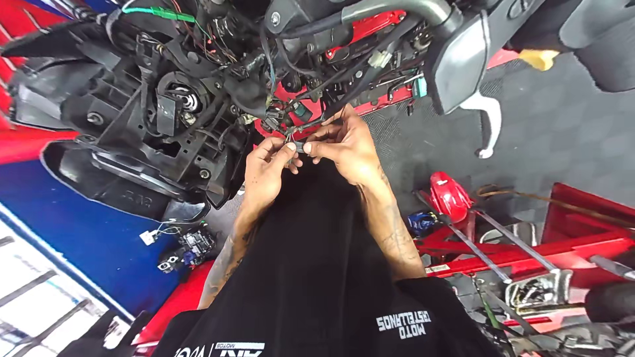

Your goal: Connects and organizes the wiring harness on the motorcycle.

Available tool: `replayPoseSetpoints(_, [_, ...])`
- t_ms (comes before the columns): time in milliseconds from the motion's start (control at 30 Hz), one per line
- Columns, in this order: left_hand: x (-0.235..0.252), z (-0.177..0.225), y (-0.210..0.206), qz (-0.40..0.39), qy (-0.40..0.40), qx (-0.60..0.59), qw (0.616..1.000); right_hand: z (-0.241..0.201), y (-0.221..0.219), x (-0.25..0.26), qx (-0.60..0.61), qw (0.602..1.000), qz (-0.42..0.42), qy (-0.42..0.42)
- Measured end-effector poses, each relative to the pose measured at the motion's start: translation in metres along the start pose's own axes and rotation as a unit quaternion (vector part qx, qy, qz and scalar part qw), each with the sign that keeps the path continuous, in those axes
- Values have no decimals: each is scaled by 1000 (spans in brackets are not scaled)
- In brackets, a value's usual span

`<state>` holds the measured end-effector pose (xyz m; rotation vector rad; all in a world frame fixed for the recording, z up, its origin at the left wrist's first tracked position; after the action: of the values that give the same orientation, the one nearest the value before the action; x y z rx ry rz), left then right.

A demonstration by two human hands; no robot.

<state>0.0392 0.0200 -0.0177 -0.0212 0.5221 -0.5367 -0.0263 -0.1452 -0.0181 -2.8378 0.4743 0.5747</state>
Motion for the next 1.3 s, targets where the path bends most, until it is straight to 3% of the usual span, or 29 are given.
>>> replayPoseSetpoints(267, [0,8,2,-5,-74,64,995,12,-3,7,-42,998,42,27])
replayPoseSetpoints(500, [2,6,0,-3,-46,8,999,25,-11,10,9,999,47,1])
replayPoseSetpoints(700, [3,0,-2,14,-34,-12,999,26,-11,9,-15,998,63,3])
replayPoseSetpoints(800, [4,-3,-4,32,-33,-5,999,24,-10,11,-79,992,94,38])
replayPoseSetpoints(967, [3,-2,-3,33,-50,25,998,11,-4,-6,-265,945,161,106])
replayPoseSetpoints(1300, [-2,0,-1,25,-56,31,998,14,-15,-11,-138,985,82,59])
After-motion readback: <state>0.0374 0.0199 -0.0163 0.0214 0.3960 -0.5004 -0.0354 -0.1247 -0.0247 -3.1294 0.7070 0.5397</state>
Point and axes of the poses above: each hand's wrist, its own x-axis towards the middle knuckle, its own y-axis out of the back of the hand, z = x × y, the point moved 5 cm from there along x, towards the middle knuckle, and after that the axes turned 8 degrees about -x, right-handed, at the moved point
